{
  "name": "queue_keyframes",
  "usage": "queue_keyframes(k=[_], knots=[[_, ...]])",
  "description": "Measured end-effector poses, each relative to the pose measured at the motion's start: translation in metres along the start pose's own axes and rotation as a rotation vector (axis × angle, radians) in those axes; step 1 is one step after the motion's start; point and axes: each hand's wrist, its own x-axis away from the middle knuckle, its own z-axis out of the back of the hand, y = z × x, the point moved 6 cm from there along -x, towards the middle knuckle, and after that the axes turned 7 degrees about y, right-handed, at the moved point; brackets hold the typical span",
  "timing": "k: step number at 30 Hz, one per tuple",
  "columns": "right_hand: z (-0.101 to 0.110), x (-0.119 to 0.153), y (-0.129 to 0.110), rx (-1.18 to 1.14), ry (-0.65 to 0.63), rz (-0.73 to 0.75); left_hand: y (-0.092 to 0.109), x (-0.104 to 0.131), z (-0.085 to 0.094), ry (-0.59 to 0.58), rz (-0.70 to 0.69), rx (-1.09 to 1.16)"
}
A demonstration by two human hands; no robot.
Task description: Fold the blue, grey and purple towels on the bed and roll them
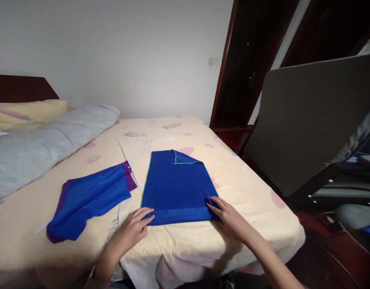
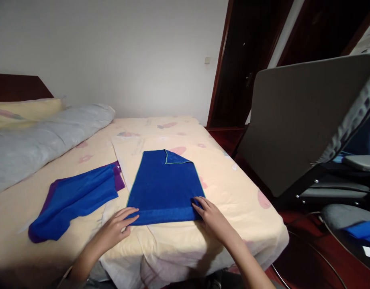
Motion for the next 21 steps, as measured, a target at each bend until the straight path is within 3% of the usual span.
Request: queue_keyframes(k=[3,6,13,21], knots=[[0.004,0.000,0.003,0.122,0.020,-0.045,-0.003,-0.001,0.005,-0.002,0.042,-0.020],[0.005,0.000,0.004,0.101,-0.028,-0.076,-0.010,-0.003,0.008,-0.030,0.113,0.061],[0.015,-0.001,0.039,-0.318,-0.005,-0.347,-0.043,-0.008,0.006,-0.002,0.433,0.353],[0.002,-0.011,0.077,-0.573,0.199,-0.632,-0.071,-0.028,-0.005,0.254,0.663,0.353]])
